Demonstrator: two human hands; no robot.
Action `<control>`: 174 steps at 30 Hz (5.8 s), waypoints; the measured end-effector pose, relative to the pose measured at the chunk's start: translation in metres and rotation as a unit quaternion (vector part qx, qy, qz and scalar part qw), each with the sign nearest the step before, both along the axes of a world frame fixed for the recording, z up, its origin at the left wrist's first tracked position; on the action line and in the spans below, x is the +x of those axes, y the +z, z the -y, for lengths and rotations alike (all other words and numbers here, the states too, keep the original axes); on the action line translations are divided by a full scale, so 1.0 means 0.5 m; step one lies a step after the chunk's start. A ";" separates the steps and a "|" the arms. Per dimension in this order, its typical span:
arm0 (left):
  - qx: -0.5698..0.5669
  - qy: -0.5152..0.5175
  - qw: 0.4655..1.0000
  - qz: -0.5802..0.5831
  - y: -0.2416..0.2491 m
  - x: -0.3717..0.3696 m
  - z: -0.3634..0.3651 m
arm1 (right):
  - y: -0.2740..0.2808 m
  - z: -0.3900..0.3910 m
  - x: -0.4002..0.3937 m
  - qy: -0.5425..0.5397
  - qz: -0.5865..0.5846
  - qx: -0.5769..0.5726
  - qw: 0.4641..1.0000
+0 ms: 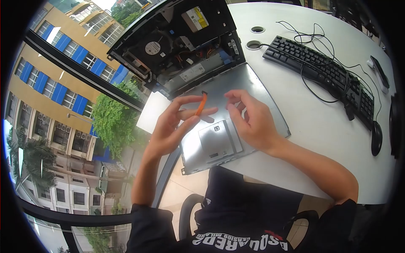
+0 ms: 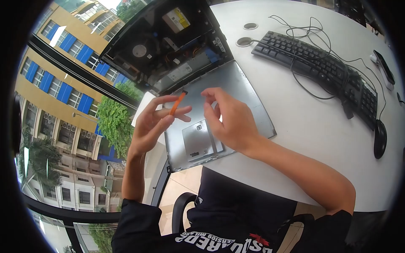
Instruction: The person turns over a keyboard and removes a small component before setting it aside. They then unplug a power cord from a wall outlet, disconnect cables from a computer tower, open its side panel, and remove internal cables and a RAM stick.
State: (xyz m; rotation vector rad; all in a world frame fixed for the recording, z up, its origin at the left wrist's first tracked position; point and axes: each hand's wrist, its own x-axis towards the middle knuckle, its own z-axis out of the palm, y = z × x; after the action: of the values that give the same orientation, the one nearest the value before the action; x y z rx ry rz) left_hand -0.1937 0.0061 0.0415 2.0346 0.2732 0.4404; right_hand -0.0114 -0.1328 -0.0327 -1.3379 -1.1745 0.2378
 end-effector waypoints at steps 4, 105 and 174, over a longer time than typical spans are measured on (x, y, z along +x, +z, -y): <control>0.109 -0.023 0.993 -0.044 -0.003 -0.009 0.003 | 0.003 0.007 -0.035 0.085 -0.159 -0.058 0.982; 0.128 0.058 0.989 -0.056 -0.082 0.084 -0.079 | -0.022 -0.021 0.152 -0.022 0.053 -0.061 0.996; 0.264 0.217 0.938 0.057 0.152 0.217 -0.260 | -0.047 -0.014 0.263 -0.078 -0.214 -0.101 0.968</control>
State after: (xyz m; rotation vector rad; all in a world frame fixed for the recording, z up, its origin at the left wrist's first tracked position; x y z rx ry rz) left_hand -0.0854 0.1364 0.1174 2.4586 0.5879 0.9900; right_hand 0.1199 -0.1259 -0.0564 -1.4580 -0.6921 0.5158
